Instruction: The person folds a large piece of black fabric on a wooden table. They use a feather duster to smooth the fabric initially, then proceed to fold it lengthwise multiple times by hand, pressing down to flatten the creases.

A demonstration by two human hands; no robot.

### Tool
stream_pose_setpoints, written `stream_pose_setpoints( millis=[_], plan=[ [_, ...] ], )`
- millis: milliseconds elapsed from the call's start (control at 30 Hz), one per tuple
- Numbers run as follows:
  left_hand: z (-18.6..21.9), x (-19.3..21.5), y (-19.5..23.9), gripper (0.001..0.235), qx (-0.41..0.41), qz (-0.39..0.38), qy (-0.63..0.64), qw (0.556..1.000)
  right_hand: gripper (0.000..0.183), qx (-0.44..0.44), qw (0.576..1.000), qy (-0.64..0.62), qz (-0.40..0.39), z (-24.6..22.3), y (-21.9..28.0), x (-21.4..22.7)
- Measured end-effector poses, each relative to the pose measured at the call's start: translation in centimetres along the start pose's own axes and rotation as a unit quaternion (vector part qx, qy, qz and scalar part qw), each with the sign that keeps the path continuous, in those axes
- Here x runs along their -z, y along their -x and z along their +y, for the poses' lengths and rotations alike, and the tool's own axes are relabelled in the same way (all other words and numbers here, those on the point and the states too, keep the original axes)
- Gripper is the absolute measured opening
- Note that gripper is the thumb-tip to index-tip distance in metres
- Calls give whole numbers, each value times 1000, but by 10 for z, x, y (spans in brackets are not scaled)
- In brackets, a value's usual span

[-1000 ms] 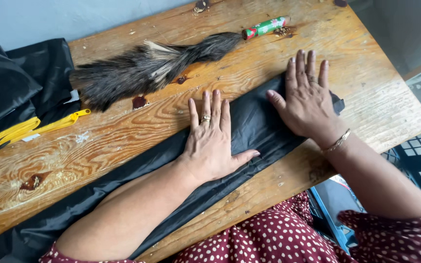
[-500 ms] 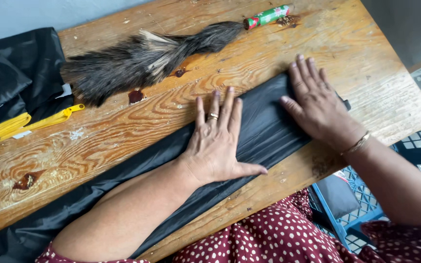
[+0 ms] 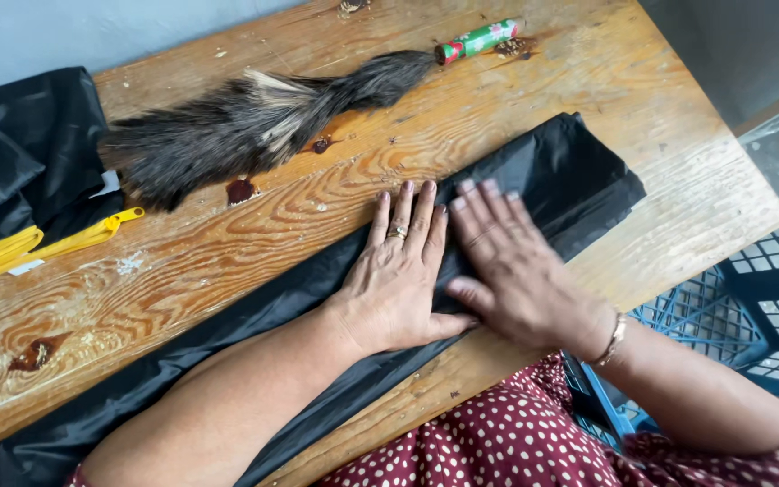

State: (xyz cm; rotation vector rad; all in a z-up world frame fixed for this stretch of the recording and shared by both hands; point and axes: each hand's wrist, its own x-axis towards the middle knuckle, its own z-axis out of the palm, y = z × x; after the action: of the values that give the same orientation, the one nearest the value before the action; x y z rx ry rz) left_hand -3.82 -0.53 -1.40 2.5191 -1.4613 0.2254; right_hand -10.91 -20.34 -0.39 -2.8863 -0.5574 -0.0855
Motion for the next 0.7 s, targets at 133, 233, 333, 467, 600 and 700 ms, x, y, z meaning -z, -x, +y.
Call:
stream_pose_setpoints(
  millis=[133, 233, 333, 467, 600, 700],
  plan=[
    [-1, 1, -10, 135, -8, -19, -3, 1000, 78, -59, 998, 14, 27, 41, 10, 0],
    [0, -7, -27, 137, -18, -17, 42, 999, 83, -69, 996, 37, 46, 51, 13, 1],
    [-3, -14, -44, 141, -22, -18, 54, 998, 81, -72, 995, 40, 51, 66, 13, 5],
    [-10, -2, -50, 149, 33, -98, -18, 994, 82, -96, 994, 47, 36, 84, 16, 13],
    [-21, 9, -11, 151, 97, -90, -54, 990, 83, -117, 992, 44, 28, 95, 19, 16],
    [-15, 14, 16, 165, 94, -92, -63, 989, 84, -114, 992, 50, 38, 95, 19, 15]
  ],
)
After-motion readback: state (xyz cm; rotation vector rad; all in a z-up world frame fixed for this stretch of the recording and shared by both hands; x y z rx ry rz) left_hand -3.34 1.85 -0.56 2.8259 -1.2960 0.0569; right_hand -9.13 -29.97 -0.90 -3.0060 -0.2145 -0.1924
